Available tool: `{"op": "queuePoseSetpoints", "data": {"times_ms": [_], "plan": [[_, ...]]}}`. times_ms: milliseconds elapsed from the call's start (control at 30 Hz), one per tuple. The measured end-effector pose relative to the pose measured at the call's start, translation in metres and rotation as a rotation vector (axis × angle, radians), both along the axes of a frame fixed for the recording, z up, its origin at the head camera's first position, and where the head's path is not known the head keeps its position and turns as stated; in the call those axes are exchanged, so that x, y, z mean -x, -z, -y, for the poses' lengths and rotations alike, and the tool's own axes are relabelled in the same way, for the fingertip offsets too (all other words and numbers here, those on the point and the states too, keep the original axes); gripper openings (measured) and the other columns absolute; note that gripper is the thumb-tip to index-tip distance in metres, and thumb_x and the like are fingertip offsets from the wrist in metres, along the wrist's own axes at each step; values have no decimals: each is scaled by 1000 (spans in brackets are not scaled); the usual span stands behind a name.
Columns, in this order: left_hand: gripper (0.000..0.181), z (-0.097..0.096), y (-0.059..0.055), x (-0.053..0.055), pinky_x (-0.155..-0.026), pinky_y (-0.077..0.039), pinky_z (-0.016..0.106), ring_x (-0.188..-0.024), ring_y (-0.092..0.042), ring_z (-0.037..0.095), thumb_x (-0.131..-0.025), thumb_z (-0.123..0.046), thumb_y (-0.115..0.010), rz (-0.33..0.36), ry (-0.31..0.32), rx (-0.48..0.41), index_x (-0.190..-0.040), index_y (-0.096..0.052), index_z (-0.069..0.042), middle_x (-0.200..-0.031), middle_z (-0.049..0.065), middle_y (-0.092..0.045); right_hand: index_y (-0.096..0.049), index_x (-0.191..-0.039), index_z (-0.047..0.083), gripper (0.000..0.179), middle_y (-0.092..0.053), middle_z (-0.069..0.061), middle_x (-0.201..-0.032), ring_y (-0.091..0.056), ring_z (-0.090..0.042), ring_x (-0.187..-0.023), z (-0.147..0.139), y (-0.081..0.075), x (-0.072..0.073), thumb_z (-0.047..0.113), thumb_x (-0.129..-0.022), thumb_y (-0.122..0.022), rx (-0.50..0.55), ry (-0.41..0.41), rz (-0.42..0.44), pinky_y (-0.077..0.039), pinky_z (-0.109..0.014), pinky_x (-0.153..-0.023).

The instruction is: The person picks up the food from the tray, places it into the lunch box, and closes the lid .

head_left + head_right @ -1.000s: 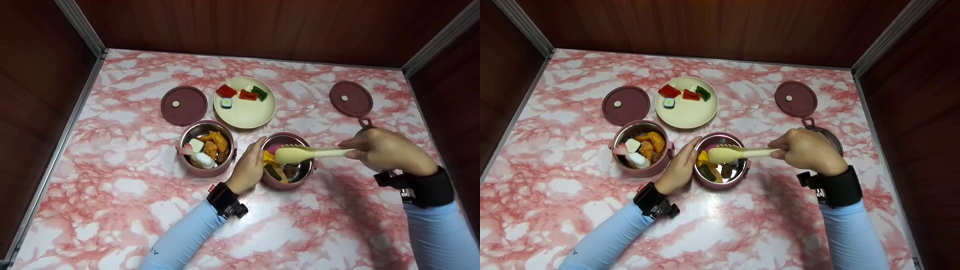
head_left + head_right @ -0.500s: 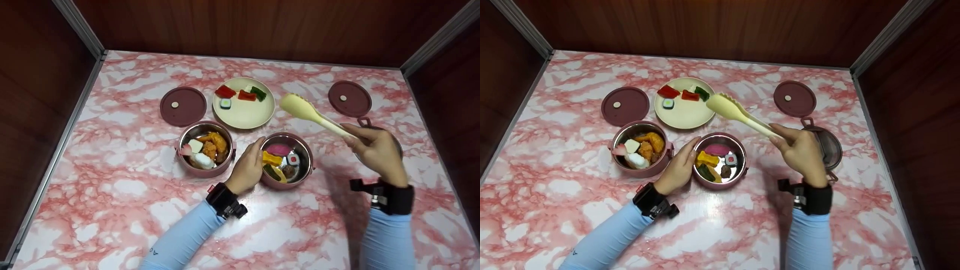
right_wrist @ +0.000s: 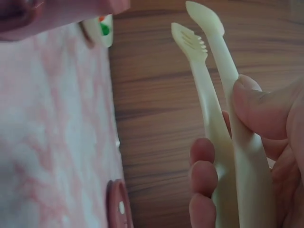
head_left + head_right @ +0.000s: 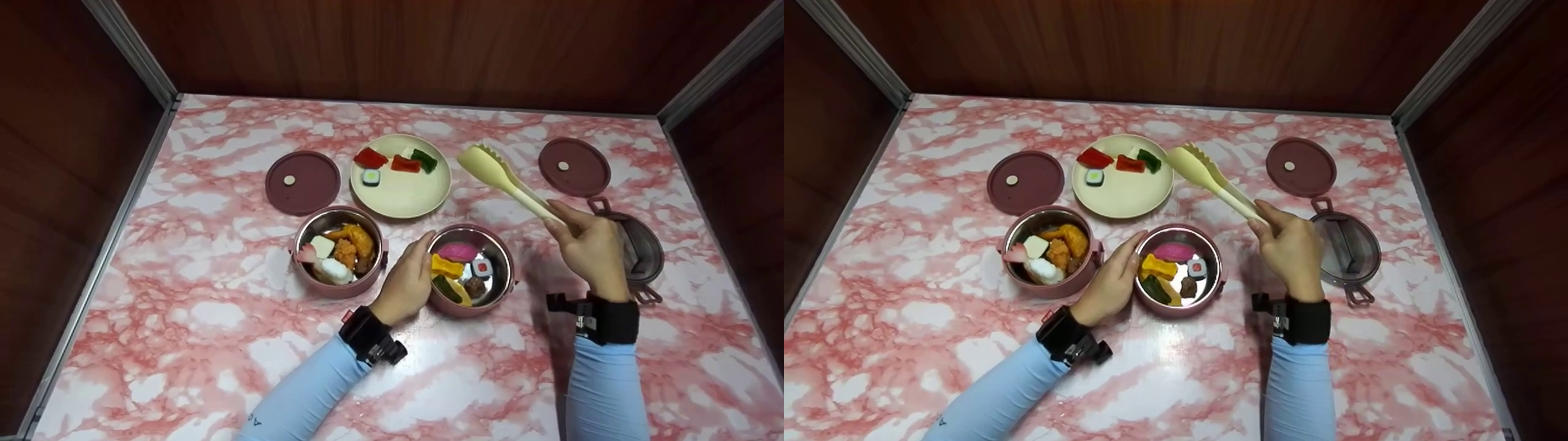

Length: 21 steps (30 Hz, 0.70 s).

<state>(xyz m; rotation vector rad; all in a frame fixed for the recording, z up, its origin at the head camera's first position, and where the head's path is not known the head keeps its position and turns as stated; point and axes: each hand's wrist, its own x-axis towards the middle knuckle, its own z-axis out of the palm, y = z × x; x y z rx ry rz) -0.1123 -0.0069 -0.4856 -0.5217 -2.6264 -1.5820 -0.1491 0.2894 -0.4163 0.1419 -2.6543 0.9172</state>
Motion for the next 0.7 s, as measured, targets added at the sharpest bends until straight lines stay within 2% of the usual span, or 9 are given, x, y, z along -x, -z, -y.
{"op": "queuePoseSetpoints", "data": {"times_ms": [233,400,567,700], "plan": [[46,0,-1,0,-115,-30,35,-134,-44,30,-105,-7,-37,16,-6,19,-150,-34,2,-144,19,-48,-69,-128,26,35,-62,-7,-67,-46,-21,-58,-2,15,8,36,-94,-69,-46,-5,90,-33,-33,-52],[48,0,-5,1,-114,-32,34,-133,-46,29,-104,-7,-40,47,-19,36,-151,-35,-1,-145,17,-48,-69,-129,22,37,-68,-8,-74,-50,-21,-58,-1,21,10,34,-94,-69,-43,-45,117,-37,-32,-52],[49,3,-7,1,-114,-33,35,-131,-48,28,-104,-8,-39,81,-18,45,-152,-34,-2,-146,17,-47,-69,-128,21,37,-71,-8,-76,-50,-18,-55,3,24,12,31,-93,-72,-48,-71,101,-37,-29,-51],[48,5,-4,2,-114,-32,35,-133,-46,29,-105,-9,-38,71,-35,19,-152,-34,-1,-148,18,-45,-70,-127,18,37,-74,-9,-86,-55,-18,-62,10,26,15,26,-91,-74,-37,-116,65,-39,-25,-56]]}}
